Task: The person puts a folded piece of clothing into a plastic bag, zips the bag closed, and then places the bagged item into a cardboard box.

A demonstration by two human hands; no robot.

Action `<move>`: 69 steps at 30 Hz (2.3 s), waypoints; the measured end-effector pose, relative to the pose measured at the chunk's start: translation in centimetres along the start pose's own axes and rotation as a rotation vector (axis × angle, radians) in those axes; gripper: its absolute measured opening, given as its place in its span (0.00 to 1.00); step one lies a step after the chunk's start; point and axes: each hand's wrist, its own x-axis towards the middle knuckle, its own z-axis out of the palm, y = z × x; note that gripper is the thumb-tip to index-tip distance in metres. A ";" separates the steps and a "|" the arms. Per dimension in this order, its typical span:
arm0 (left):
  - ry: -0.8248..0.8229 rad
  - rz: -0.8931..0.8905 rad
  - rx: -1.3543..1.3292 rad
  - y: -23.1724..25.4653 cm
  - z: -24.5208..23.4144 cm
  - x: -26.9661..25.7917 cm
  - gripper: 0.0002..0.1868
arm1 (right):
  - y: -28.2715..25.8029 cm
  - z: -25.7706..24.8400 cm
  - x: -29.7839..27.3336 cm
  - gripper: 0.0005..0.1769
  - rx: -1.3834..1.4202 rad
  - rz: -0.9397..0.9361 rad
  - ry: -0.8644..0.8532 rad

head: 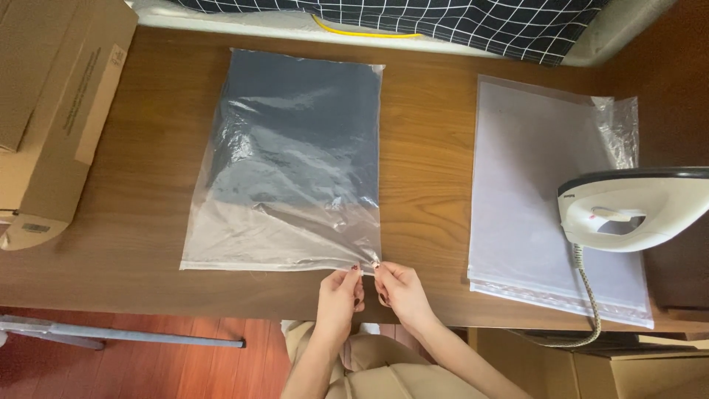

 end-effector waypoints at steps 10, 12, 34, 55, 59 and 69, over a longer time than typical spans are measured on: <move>-0.106 -0.118 0.006 2.5 0.7 -0.9 0.22 | 0.0 0.1 0.5 0.21 0.179 0.108 0.005; -0.102 -0.121 0.026 2.6 1.0 -1.0 0.22 | -0.5 0.5 0.2 0.23 0.164 0.139 -0.014; 0.070 -0.094 -0.024 2.3 -2.6 1.2 0.20 | -1.3 0.1 0.2 0.26 0.150 0.148 -0.091; 0.164 -0.071 -0.153 4.6 -5.2 0.5 0.17 | 0.0 0.5 0.6 0.23 0.359 0.309 -0.227; 0.217 -0.095 -0.132 4.3 -5.2 0.1 0.18 | -0.4 3.9 0.7 0.22 0.296 0.372 -0.225; 0.220 -0.065 -0.003 4.7 -5.8 -0.4 0.20 | 0.0 8.9 2.3 0.23 0.176 0.287 -0.171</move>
